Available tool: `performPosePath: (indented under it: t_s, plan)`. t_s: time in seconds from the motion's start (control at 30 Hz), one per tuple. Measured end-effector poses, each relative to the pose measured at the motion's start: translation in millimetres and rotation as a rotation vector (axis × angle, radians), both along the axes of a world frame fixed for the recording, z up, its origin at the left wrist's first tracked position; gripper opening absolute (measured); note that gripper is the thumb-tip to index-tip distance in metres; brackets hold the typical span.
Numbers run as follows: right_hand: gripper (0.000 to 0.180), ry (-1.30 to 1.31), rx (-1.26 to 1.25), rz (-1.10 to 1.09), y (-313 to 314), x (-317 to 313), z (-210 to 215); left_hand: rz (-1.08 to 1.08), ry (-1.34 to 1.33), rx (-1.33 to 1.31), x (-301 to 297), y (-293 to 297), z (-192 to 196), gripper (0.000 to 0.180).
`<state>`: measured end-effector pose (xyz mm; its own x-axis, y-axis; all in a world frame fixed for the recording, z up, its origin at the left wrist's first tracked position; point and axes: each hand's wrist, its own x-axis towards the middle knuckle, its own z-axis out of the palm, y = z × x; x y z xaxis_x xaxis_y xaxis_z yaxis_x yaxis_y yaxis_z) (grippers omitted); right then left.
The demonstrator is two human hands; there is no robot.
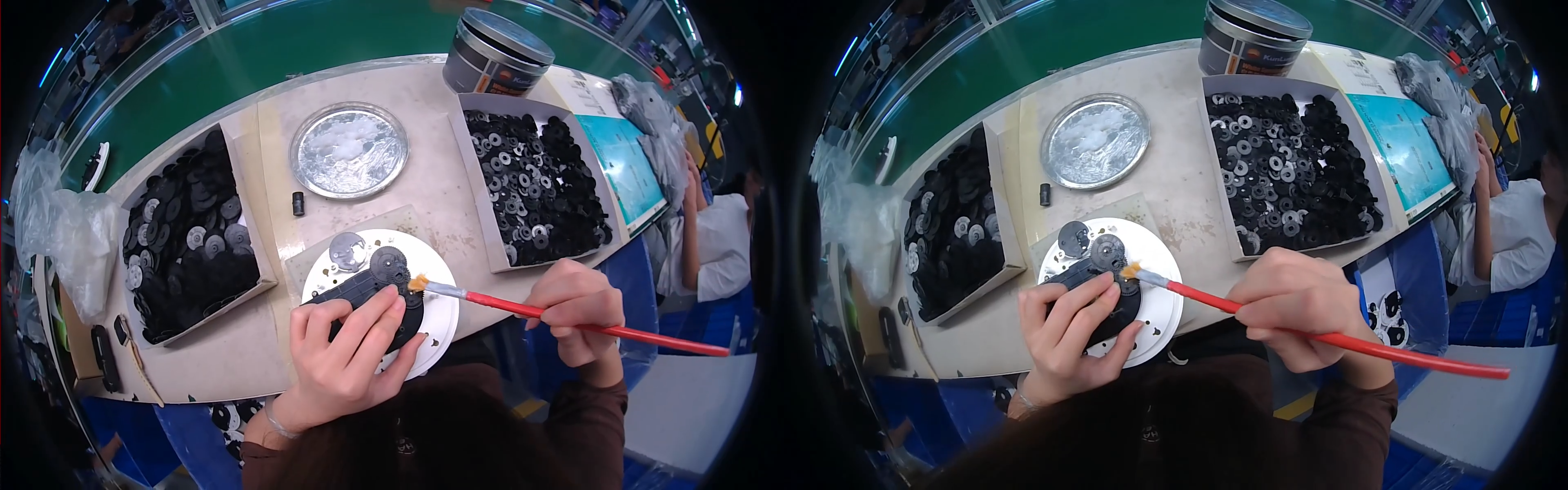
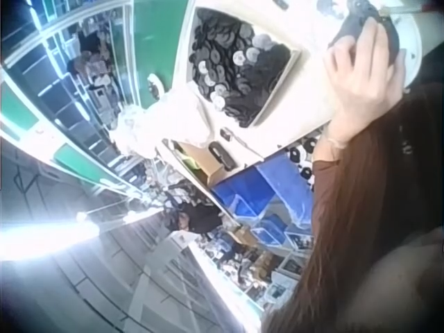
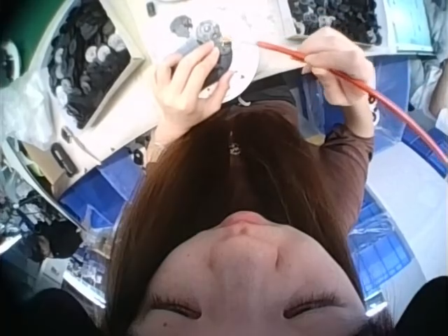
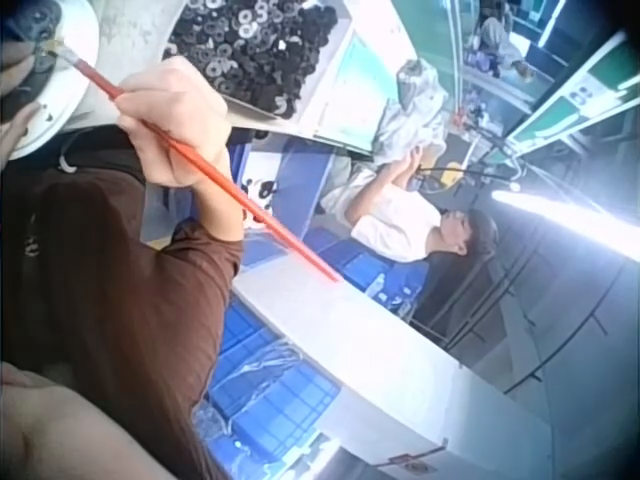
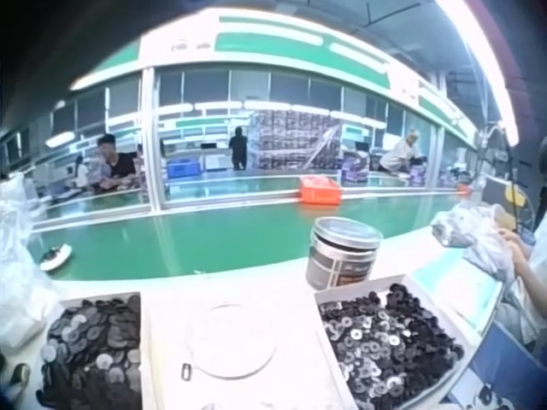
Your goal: Apply lubricant to circular components with a brush on an assembly line and place them into storage bins.
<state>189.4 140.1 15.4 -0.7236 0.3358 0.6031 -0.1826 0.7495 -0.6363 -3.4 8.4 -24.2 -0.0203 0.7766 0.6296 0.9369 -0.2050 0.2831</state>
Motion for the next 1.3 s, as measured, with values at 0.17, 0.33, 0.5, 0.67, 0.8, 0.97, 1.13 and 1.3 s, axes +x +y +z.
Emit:
performPosePath:
  t_s: [0.17,0.33,0.5,0.67,0.8,0.97,1.13,1.3]
  plan:
    - [0.016,-0.006,0.005,0.013,2,0,3,-0.001,-0.004,0.011,-1,1,-1,0.034]
    - [0.002,0.248,-0.037,-0.152,11,1,7,-0.012,-0.022,0.02,-1,2,-3,0.033]
    - [0.011,0.039,-0.346,-0.329,22,-41,7,-0.016,-0.024,0.016,-2,1,-1,0.032]
    - [0.018,-0.033,-0.531,-0.237,35,-62,-6,-0.023,-0.019,0.015,-2,0,-1,0.031]
    - [0.023,-0.019,-0.65,-0.322,42,-50,-8,-0.021,-0.034,0.032,-2,-1,-1,0.034]
    - [0.023,0.066,-0.712,-0.431,58,-13,-14,-0.035,-0.086,0.074,-2,-4,-6,0.031]
    - [0.019,-0.084,-0.587,-0.54,62,6,-27,-0.008,-0.035,-0.048,-1,-6,5,0.025]
    - [0.02,-0.192,-0.252,-0.71,52,13,-29,-0.039,0.046,-0.135,-1,-7,30,0.025]
